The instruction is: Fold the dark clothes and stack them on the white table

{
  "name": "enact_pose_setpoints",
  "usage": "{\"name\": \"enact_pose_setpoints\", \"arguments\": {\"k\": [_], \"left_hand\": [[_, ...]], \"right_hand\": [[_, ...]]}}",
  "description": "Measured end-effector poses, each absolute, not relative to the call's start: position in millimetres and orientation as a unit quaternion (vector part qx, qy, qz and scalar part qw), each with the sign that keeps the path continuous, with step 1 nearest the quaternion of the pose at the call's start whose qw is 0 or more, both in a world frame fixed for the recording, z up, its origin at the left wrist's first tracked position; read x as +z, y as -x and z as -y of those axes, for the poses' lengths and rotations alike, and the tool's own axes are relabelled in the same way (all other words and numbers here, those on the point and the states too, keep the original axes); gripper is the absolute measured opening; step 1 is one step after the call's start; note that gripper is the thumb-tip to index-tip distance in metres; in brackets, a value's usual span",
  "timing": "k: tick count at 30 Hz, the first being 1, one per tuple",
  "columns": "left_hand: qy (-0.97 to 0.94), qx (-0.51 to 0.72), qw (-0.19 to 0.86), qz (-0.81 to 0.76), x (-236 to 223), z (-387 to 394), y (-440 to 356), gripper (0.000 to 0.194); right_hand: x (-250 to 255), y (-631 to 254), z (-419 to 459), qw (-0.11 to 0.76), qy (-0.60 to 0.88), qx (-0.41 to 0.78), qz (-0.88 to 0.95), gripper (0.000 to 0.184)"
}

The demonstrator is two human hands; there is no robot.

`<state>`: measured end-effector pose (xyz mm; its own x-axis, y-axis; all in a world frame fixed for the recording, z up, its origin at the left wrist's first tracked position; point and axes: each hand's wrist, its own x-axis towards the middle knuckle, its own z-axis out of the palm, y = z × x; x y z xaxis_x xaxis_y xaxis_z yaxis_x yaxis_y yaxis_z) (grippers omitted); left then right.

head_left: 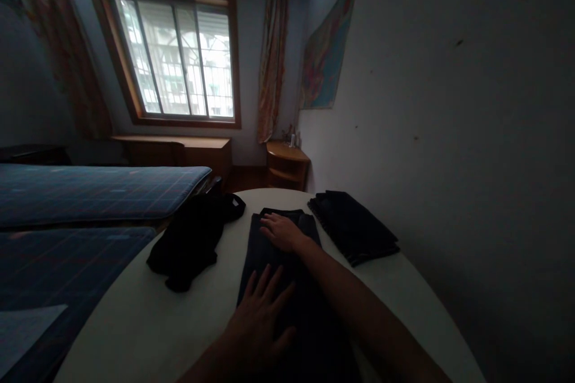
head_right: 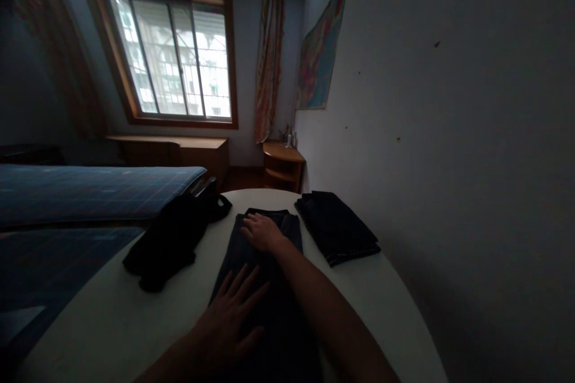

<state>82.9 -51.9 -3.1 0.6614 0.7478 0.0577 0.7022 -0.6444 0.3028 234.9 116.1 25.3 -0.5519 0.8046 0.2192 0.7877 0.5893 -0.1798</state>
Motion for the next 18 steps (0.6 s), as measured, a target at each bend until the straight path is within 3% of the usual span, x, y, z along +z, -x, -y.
{"name": "enact_pose_setpoints", "arguments": {"k": [5,10,18], "left_hand": [[-0.898,0.073,0.124,-0.417,1.2,52.8,-85.1,0.077],[-0.894,0.066,0.105,-0.430,-0.8,53.1,-86.4,0.080],[-0.894,0.057,0.083,-0.436,-1.5,28.4,-90.1,0.081]], "right_hand": [[23.1,-277.1,-65.4,0.121,0.572,0.031,0.810,0.058],[7.6,-287.9,-28.8,0.090,0.632,0.095,0.764,0.077],[-2.9,-283.7,-49.1,0.082,0.639,0.082,0.761,0.080]]}}
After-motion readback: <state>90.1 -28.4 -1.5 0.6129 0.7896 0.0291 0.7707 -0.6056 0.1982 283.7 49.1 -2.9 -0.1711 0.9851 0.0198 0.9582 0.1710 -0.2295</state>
